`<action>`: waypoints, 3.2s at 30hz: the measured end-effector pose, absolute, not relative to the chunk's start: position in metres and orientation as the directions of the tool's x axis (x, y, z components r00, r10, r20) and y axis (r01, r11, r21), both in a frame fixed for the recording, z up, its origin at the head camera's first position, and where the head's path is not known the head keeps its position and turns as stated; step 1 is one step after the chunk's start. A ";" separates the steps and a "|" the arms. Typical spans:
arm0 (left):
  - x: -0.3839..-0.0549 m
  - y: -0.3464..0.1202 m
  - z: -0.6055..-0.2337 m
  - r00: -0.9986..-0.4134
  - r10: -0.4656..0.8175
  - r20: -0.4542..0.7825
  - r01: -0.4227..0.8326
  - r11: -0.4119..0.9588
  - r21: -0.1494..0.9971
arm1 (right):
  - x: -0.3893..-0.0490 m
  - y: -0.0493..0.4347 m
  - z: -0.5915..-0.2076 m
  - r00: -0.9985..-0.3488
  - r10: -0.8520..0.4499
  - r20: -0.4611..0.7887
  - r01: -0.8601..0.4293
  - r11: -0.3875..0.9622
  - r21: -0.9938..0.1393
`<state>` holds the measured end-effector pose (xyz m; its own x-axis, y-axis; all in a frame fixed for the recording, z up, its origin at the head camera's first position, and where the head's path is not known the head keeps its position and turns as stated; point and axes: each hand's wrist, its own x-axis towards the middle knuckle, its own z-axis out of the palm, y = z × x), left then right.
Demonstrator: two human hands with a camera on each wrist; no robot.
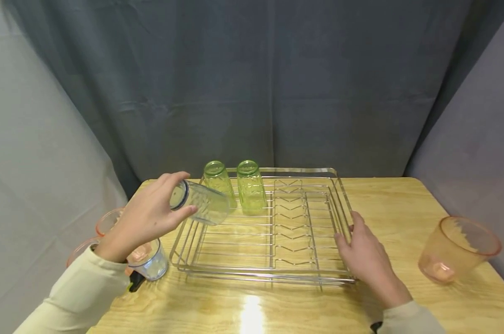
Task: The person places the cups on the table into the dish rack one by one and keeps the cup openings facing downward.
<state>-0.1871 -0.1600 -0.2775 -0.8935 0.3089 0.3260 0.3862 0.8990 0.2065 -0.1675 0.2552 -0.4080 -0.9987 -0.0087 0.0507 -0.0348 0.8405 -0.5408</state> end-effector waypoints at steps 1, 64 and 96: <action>-0.189 -0.159 -0.277 -0.899 0.304 0.316 0.377 0.904 0.203 | -0.167 0.255 -0.408 -0.999 -0.006 0.045 -0.030 0.841 -0.540; -0.273 -0.133 -0.333 -0.928 0.371 0.035 0.370 0.908 0.195 | -0.168 0.257 -0.409 -0.999 -0.016 0.037 -0.034 0.846 -0.532; -0.231 -0.158 -0.294 -0.965 0.246 0.090 0.260 0.865 0.428 | -0.170 0.257 -0.406 -0.999 -0.016 0.045 -0.037 0.852 -0.523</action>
